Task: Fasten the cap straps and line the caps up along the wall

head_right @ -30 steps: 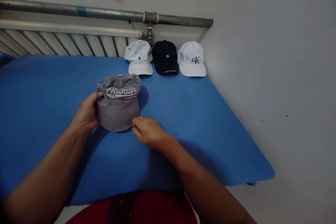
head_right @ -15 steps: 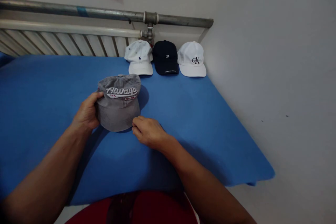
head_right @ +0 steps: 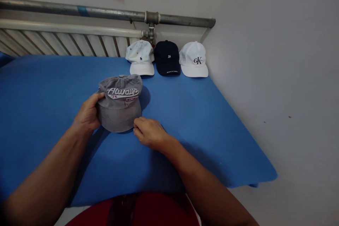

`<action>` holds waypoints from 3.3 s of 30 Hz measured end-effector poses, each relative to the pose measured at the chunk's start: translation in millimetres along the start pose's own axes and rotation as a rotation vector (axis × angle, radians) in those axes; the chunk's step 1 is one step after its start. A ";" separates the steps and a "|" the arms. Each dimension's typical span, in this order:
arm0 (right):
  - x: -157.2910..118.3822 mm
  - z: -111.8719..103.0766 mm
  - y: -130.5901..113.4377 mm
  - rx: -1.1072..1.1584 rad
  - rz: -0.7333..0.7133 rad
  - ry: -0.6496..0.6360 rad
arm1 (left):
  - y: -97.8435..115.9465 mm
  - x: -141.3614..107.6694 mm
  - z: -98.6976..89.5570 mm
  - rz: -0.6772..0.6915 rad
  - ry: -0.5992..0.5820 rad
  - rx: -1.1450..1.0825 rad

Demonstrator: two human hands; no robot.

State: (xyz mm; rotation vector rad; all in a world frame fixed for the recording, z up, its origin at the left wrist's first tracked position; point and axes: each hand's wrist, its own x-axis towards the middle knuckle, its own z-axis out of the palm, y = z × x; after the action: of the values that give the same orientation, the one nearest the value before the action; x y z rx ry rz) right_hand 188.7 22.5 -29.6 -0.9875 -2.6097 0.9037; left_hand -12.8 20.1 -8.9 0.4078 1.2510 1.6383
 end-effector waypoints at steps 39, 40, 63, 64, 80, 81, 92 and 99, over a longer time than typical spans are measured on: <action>-0.1 2.0 1.6 -0.004 -0.019 0.024 | 0.1 0.7 0.4 -0.010 -0.003 -0.013; -0.1 2.1 1.7 -0.003 -0.020 0.024 | 0.0 0.9 0.3 -0.010 -0.001 -0.011; -0.5 -0.2 -1.1 -0.011 0.002 0.009 | -0.1 0.7 0.2 -0.001 -0.013 -0.010; -0.5 -0.2 -1.0 -0.012 0.003 0.009 | -0.2 0.6 0.2 -0.003 -0.009 -0.012; -0.3 -0.2 -1.1 -0.004 0.007 0.006 | -0.7 1.8 -0.3 0.000 0.003 0.008; -0.4 -0.5 -1.4 -0.002 0.009 0.006 | -0.9 1.9 -0.5 -0.001 0.003 0.008; -0.3 0.8 -0.3 0.000 0.002 0.016 | -1.2 2.7 -1.0 0.008 -0.015 0.011; -0.3 1.3 0.2 0.003 -0.009 0.024 | -1.4 2.7 -0.9 0.003 -0.011 0.003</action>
State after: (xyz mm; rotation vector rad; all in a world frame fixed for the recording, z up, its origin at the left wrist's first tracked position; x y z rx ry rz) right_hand 188.5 21.9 -30.7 -0.9788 -2.5899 0.8883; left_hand -14.0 21.9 -11.3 0.4207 1.2455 1.6347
